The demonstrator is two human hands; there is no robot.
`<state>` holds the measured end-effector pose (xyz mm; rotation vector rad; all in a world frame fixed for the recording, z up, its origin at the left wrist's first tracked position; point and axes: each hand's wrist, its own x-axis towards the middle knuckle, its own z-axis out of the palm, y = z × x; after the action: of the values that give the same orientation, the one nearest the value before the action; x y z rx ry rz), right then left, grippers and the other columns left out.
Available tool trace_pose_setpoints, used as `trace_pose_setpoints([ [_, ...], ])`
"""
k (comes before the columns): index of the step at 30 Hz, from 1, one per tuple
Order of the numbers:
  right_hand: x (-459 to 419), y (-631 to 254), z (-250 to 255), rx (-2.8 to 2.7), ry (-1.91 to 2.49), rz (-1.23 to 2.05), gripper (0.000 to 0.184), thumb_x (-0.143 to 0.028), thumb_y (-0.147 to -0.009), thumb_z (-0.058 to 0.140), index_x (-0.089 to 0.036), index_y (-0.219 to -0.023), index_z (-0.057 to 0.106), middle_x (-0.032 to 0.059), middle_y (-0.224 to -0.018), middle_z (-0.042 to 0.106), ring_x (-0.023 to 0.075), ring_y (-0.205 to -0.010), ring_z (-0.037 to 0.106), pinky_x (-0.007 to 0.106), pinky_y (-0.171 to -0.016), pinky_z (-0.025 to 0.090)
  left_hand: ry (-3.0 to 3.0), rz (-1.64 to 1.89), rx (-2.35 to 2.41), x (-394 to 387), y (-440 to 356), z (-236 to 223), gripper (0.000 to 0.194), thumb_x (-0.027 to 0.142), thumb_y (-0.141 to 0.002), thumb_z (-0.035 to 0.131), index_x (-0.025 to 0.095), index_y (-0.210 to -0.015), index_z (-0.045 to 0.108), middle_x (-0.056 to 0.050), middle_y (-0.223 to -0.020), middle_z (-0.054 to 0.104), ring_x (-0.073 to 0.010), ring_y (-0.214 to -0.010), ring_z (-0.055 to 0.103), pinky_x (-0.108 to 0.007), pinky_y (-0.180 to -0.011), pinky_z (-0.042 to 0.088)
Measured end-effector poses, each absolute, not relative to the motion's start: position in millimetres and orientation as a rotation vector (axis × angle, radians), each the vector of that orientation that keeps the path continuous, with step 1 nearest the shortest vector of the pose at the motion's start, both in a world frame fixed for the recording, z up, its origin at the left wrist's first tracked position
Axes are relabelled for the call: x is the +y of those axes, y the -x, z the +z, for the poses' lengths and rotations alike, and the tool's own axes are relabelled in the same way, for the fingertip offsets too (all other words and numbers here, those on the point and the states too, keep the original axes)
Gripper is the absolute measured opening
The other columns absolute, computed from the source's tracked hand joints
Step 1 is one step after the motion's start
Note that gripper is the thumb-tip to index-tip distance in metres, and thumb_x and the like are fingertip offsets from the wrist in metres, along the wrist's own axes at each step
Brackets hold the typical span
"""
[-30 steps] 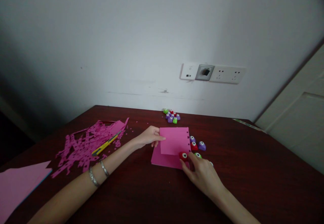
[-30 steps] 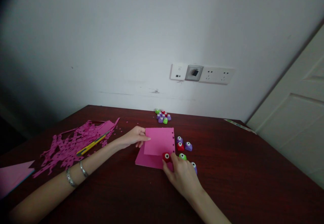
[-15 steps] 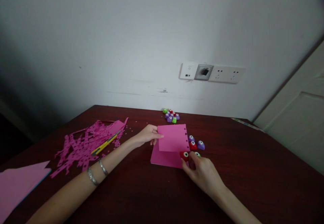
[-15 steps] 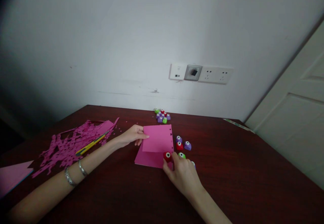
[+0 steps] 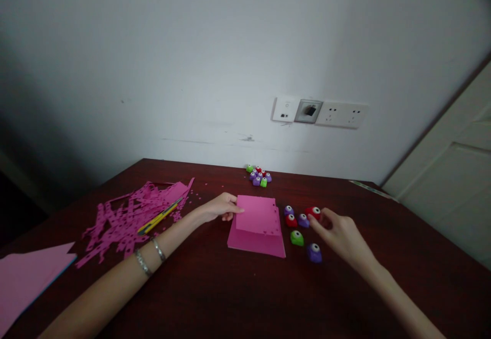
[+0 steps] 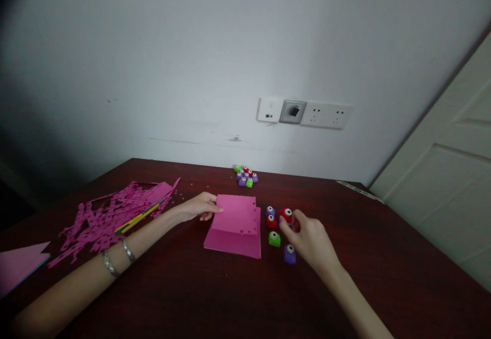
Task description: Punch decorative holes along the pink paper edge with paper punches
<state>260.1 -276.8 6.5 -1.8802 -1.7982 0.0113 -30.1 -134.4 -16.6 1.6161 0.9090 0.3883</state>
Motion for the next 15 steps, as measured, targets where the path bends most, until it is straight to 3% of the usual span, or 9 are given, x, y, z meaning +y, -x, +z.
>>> trace_pose_setpoints([
  [9,-263,-309,-9,-1.919,2.125,0.244,0.031,-0.042,-0.079,0.046,-0.018,-0.059,0.054,0.0053,-0.056,0.061,0.0165,-0.050,0.056,0.025,-0.049,0.033,-1.690,0.389,0.865,-139,26,-24,0.024,0.036,-0.070,0.063,0.013,-0.077,0.060,0.005,-0.045,0.044,-0.0044,-0.037,0.035,-0.019,-0.036,0.018],
  [15,-263,-309,-18,-1.878,2.138,0.460,0.030,-0.041,-0.078,0.047,-0.017,-0.060,0.053,0.0074,-0.059,0.062,0.0162,-0.046,0.057,0.023,-0.041,0.032,-1.788,0.402,0.932,-144,20,-23,0.024,0.028,-0.071,0.060,0.011,-0.088,0.059,0.005,-0.050,0.048,-0.0051,-0.039,0.036,-0.018,-0.039,0.023],
])
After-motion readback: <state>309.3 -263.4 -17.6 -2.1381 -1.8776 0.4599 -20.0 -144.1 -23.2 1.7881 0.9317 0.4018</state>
